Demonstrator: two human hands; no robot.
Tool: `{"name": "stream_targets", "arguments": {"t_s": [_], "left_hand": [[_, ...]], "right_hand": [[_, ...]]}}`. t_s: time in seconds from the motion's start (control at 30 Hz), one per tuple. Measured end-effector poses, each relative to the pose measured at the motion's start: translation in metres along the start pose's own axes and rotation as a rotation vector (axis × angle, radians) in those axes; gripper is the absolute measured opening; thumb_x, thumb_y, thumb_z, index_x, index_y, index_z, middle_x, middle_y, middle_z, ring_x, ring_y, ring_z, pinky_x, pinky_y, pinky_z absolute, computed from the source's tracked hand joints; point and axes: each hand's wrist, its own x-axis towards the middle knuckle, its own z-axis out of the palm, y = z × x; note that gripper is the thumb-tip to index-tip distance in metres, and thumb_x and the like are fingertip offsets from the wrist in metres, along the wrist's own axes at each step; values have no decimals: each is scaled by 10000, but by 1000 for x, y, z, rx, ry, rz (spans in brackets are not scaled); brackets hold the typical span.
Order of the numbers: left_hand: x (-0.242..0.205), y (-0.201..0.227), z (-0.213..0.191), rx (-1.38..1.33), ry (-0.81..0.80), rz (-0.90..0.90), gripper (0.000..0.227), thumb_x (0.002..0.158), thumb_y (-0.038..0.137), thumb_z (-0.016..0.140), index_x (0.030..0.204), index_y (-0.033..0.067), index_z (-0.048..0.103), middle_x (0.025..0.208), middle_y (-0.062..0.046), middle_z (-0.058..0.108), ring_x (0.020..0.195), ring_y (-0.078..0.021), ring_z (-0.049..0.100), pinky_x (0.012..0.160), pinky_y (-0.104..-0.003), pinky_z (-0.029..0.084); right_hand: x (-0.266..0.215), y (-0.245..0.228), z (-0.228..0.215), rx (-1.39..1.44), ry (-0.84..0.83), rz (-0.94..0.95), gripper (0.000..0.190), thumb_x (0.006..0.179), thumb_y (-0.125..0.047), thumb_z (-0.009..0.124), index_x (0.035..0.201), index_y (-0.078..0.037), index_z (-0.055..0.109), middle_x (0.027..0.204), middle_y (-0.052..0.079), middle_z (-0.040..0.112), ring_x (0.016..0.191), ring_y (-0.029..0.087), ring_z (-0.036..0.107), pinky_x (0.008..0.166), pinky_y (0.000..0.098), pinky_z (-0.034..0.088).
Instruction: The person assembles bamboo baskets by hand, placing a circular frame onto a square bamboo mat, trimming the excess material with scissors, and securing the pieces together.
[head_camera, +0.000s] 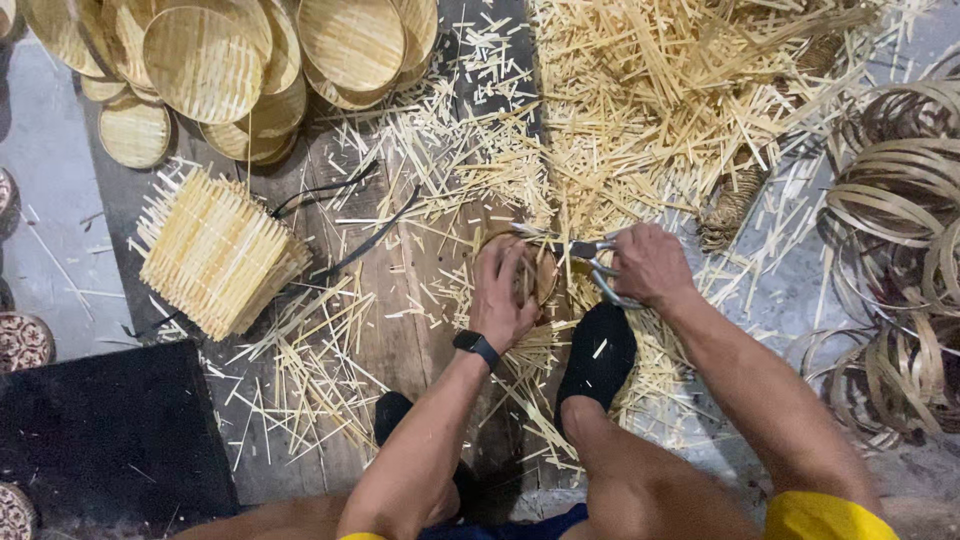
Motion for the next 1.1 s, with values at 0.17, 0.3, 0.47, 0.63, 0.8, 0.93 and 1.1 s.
{"name": "stream_targets", "arguments": {"t_s": [0.17, 0.3, 0.47, 0.63, 0.8, 0.93, 1.1], "left_hand": [[-9, 4, 5, -154, 98, -174, 810, 740, 128, 838, 1435, 66, 426, 1341, -210, 549, 1261, -388, 552, 1083, -483, 466], [-8, -6, 3, -113, 49, -63, 722, 772, 70, 784, 1429, 78, 485, 1387, -198, 557, 1318, -387, 550, 1126, -479, 467], [-9, -1, -2, -63, 13, -116, 730, 726, -21, 757, 1409, 128, 547, 1367, -199, 521, 1293, -392, 507, 1104, -479, 464], [-6, -5, 1, -121, 23, 26, 758, 714, -95, 729, 1397, 188, 561, 1424, -145, 566, 1366, -369, 500, 1164, -466, 452], [-5, -8, 0, 45, -52, -102, 809, 650, -77, 733, 1376, 269, 644, 1442, -207, 460, 1346, -411, 458, 1156, -504, 419], [-11, 4, 0, 46, -10, -178, 729, 607, 251, 949, 1282, 256, 676, 1391, -255, 391, 1289, -462, 403, 1090, -570, 369], [-9, 7, 2, 41, 5, -4, 580, 684, 163, 848, 1243, 273, 740, 1441, -216, 430, 1367, -448, 397, 1161, -544, 372]], "right_hand": [[-13, 18, 9, 66, 183, -63, 390, 932, -390, 607, 1021, -15, 665, 979, 181, 642, 947, 320, 642, 824, 457, 546], [-7, -6, -2, 63, 176, -71, 559, 794, -486, 671, 1034, 19, 663, 928, 207, 643, 876, 335, 644, 827, 454, 548], [-3, 8, 8, 63, -58, -20, 398, 908, -381, 626, 1020, 0, 653, 965, 211, 645, 906, 329, 652, 771, 452, 566], [-4, 0, -2, 47, 9, -50, 532, 875, -505, 637, 1048, -2, 635, 924, 179, 634, 882, 308, 627, 815, 422, 545], [2, -9, -9, -17, -75, -17, 503, 893, -462, 617, 1116, -11, 624, 983, 158, 605, 928, 267, 601, 843, 397, 553], [-8, 5, 0, 48, -33, -37, 491, 927, -479, 604, 1131, -33, 627, 1050, 161, 607, 1004, 294, 598, 875, 422, 549], [-2, -12, -15, 13, -36, -41, 634, 869, -585, 637, 1104, 4, 622, 985, 179, 611, 952, 292, 606, 879, 416, 530]]}}
